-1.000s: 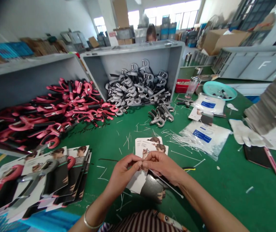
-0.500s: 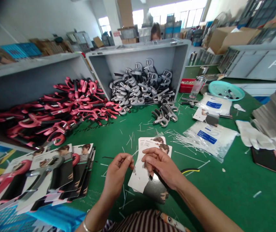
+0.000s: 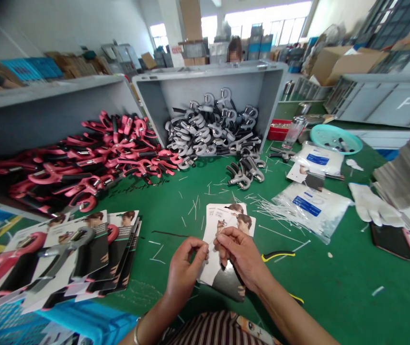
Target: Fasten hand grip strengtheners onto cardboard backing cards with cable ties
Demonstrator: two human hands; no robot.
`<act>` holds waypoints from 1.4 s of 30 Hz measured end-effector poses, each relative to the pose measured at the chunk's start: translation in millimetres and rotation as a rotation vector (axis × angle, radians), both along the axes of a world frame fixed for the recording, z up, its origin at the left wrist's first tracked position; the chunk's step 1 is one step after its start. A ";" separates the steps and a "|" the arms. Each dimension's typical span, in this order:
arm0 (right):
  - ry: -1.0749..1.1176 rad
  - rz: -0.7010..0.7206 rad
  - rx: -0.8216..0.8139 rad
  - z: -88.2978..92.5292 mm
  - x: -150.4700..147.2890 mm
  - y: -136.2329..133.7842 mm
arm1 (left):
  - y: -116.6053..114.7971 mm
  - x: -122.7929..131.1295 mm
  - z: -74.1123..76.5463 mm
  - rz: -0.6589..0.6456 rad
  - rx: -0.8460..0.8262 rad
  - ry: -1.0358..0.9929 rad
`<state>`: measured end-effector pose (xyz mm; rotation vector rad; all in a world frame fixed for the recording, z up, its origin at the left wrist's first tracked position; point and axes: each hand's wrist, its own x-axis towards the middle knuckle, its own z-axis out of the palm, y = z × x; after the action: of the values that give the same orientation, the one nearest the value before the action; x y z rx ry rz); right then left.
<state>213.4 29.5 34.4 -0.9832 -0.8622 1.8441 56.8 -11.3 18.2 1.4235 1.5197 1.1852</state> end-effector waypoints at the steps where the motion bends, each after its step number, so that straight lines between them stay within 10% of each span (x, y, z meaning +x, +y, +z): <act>1: -0.007 0.006 0.004 0.2 0.1 -0.2 | -0.7 0.3 -0.4 -0.005 -0.004 -0.003; 14: -0.493 0.209 0.242 1.9 0.4 1.1 | 4.8 -19.2 -20.5 0.018 -0.102 0.130; 26: -0.248 0.060 0.332 18.5 7.6 31.2 | 17.9 -47.7 -17.9 0.279 -0.190 -0.516; 42: -0.445 0.170 0.559 -32.8 -43.7 72.4 | 24.1 -68.8 -58.4 0.184 -0.371 -0.953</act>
<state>169.7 101.8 1.5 -0.9822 -1.6657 1.3966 -12.0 12.8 -40.2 0.3507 1.0873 1.3191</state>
